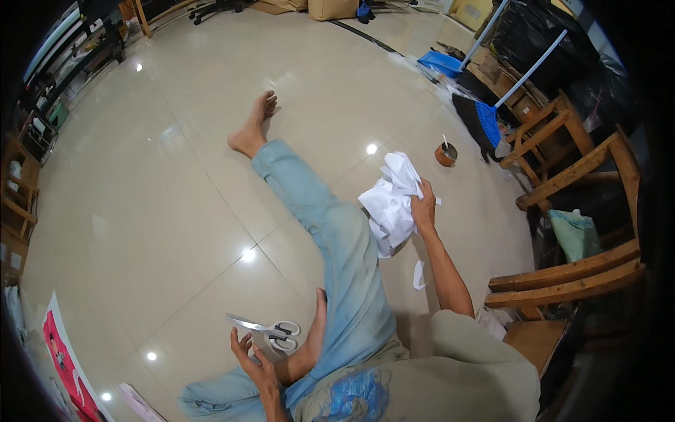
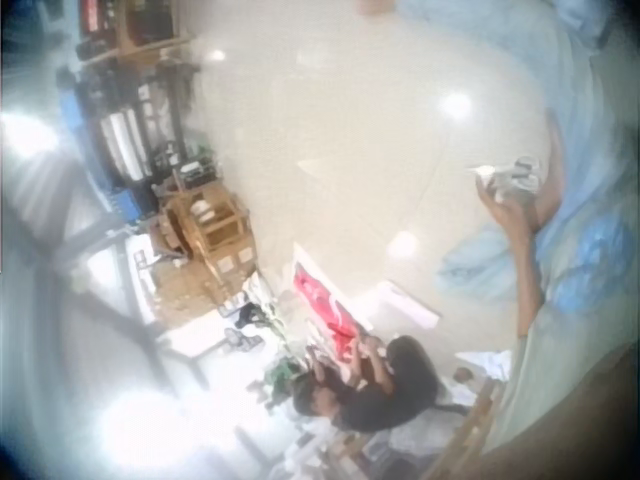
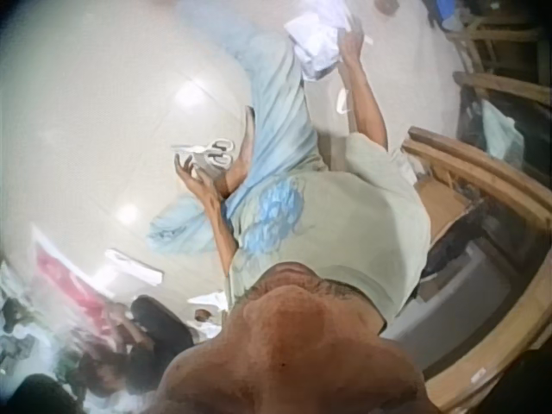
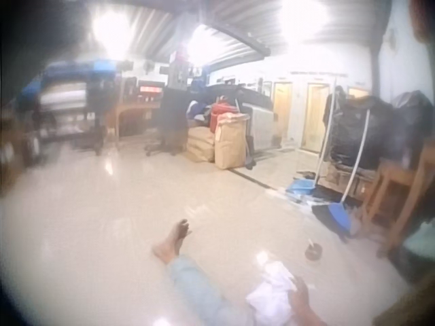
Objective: The person sits on the floor and uses scissors to cut a large piece of pink and white fabric. They trim the edges to create a specific shape, then fold the cut piece and stack it with other similar pieces.
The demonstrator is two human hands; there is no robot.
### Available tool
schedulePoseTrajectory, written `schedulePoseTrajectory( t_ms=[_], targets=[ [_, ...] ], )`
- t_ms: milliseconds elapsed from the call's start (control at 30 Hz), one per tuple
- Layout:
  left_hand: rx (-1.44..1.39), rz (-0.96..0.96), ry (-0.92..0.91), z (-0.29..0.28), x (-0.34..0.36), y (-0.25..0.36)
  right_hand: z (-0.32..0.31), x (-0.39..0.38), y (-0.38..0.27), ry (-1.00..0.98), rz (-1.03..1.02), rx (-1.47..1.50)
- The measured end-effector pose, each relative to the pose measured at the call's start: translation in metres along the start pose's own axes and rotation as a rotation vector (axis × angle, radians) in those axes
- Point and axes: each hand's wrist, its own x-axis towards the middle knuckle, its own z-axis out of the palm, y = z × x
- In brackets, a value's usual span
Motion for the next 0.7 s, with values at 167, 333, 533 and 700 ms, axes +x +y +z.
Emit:
schedulePoseTrajectory(
  t_ms=[167,333,533,700],
  targets=[
    [-0.039,-0.046,0.015,0.003,-0.019,-0.016,-0.043,-0.072,0.07,-0.488,-0.256,-0.743],
    [-0.041,-0.081,0.027,0.007,-0.01,-0.006,-0.072,-0.154,0.025,-0.53,-0.226,-0.633],
    [0.016,-0.054,0.003,0.012,-0.006,-0.041,-0.009,-0.165,0.093,0.203,0.034,-0.463],
    [-0.381,-0.143,-0.213,0.027,0.001,-0.019,0.114,-0.144,-0.123,-0.116,-0.35,0.171]
  ],
)
